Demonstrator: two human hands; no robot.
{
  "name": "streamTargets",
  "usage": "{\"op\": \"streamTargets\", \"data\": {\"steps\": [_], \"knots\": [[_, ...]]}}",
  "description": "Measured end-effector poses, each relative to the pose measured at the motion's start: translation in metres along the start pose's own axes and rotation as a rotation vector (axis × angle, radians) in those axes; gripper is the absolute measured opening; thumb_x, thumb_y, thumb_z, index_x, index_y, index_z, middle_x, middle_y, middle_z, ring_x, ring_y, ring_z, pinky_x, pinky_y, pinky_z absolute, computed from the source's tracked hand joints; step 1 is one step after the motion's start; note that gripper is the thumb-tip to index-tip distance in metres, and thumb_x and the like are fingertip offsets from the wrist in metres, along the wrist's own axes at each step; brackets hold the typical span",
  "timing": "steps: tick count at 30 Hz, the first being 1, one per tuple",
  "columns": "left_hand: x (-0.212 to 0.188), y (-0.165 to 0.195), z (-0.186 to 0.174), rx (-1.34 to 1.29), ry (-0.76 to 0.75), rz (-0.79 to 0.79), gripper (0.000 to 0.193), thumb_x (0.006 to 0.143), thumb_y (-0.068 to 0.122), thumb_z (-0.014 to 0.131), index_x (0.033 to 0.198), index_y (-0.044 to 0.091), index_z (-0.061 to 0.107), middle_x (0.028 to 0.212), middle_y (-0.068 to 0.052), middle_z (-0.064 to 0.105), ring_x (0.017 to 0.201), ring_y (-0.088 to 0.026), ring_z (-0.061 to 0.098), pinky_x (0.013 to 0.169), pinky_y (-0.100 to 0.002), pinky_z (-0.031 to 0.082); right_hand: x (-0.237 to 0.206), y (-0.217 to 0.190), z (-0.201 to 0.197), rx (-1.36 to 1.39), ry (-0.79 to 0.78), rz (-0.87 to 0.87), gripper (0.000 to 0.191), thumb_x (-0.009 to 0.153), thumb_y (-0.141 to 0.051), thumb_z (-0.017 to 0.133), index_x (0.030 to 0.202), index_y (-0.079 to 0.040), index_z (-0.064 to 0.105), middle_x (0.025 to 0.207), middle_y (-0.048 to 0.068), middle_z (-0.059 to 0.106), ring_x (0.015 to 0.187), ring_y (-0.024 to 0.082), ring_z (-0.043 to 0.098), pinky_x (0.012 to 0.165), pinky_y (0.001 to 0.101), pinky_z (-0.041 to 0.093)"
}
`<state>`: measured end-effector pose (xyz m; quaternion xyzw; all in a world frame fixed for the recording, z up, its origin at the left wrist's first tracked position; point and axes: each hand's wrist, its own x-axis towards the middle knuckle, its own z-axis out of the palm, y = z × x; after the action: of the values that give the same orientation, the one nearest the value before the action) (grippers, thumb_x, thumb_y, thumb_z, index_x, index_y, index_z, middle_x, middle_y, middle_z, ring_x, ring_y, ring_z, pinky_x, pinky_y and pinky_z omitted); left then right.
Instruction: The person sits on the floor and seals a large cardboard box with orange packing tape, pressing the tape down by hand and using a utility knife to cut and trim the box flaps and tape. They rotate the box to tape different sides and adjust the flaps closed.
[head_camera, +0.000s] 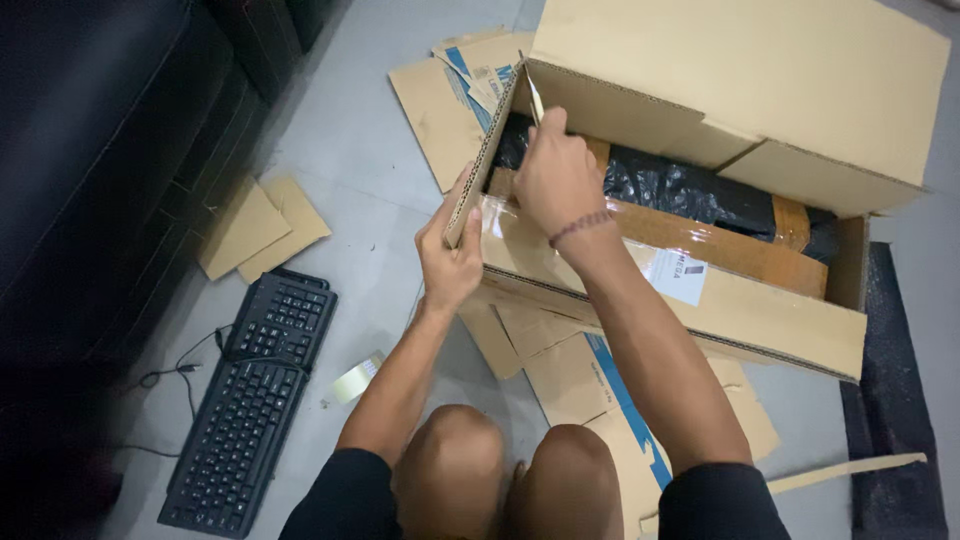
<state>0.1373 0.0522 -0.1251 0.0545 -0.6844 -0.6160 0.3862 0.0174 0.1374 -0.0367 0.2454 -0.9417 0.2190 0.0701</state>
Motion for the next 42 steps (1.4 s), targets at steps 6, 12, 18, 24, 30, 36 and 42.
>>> {"op": "streamTargets", "data": {"steps": [6, 12, 18, 24, 30, 36, 42], "knots": [[0.002, 0.002, -0.001, -0.014, 0.006, 0.002, 0.042, 0.103, -0.005, 0.053, 0.145, -0.005, 0.055, 0.142, -0.021, 0.065, 0.134, -0.025, 0.061, 0.115, -0.035, 0.047, -0.001, -0.004, -0.008, -0.005, -0.075, 0.041, 0.023, 0.106, -0.021, 0.05, 0.105, 0.001, 0.047, 0.084, 0.036, 0.066, 0.084, 0.056, 0.065, 0.073, 0.0629, 0.052], [0.002, 0.001, 0.001, 0.008, 0.018, -0.044, 0.042, 0.102, -0.005, 0.055, 0.144, -0.006, 0.056, 0.14, -0.02, 0.066, 0.132, -0.024, 0.063, 0.113, -0.034, 0.048, 0.0, 0.001, -0.001, -0.015, -0.012, -0.015, 0.023, 0.105, -0.019, 0.051, 0.106, 0.003, 0.047, 0.088, 0.036, 0.067, 0.085, 0.055, 0.065, 0.073, 0.0608, 0.054], [0.002, -0.005, 0.002, 0.012, 0.021, 0.011, 0.042, 0.101, -0.005, 0.055, 0.143, -0.007, 0.056, 0.14, -0.02, 0.065, 0.133, -0.024, 0.062, 0.114, -0.035, 0.048, -0.002, 0.006, 0.001, 0.022, -0.217, 0.088, 0.022, 0.106, -0.018, 0.045, 0.107, 0.004, 0.047, 0.088, 0.037, 0.067, 0.088, 0.053, 0.068, 0.077, 0.0581, 0.056], [0.003, -0.007, 0.006, 0.02, 0.047, 0.004, 0.04, 0.102, -0.004, 0.056, 0.141, -0.007, 0.058, 0.137, -0.02, 0.068, 0.13, -0.024, 0.064, 0.113, -0.035, 0.048, 0.003, 0.007, 0.002, 0.057, -0.137, 0.019, 0.026, 0.105, -0.02, 0.051, 0.107, 0.005, 0.051, 0.092, 0.037, 0.067, 0.091, 0.055, 0.066, 0.082, 0.0593, 0.053], [0.002, -0.004, 0.006, -0.019, 0.044, 0.016, 0.04, 0.101, -0.004, 0.054, 0.141, -0.007, 0.057, 0.139, -0.021, 0.066, 0.132, -0.024, 0.063, 0.113, -0.035, 0.048, -0.001, 0.019, 0.012, -0.01, -0.181, 0.011, 0.028, 0.098, -0.017, 0.056, 0.108, 0.008, 0.051, 0.094, 0.039, 0.066, 0.092, 0.056, 0.066, 0.082, 0.0589, 0.054], [0.002, -0.005, 0.008, 0.028, 0.072, 0.006, 0.039, 0.1, -0.005, 0.056, 0.139, -0.006, 0.059, 0.137, -0.021, 0.067, 0.131, -0.025, 0.064, 0.113, -0.035, 0.048, 0.013, 0.031, 0.027, 0.019, -0.207, 0.03, 0.035, 0.087, -0.018, 0.064, 0.108, 0.008, 0.053, 0.094, 0.037, 0.065, 0.091, 0.055, 0.065, 0.08, 0.059, 0.053], [-0.001, -0.006, 0.01, -0.005, 0.074, -0.019, 0.039, 0.101, -0.004, 0.056, 0.14, -0.005, 0.059, 0.136, -0.02, 0.069, 0.129, -0.024, 0.066, 0.111, -0.035, 0.051, 0.014, 0.036, 0.032, 0.01, -0.233, 0.037, 0.032, 0.1, -0.018, 0.055, 0.112, 0.012, 0.053, 0.093, 0.041, 0.066, 0.091, 0.056, 0.066, 0.084, 0.0582, 0.053]]}}
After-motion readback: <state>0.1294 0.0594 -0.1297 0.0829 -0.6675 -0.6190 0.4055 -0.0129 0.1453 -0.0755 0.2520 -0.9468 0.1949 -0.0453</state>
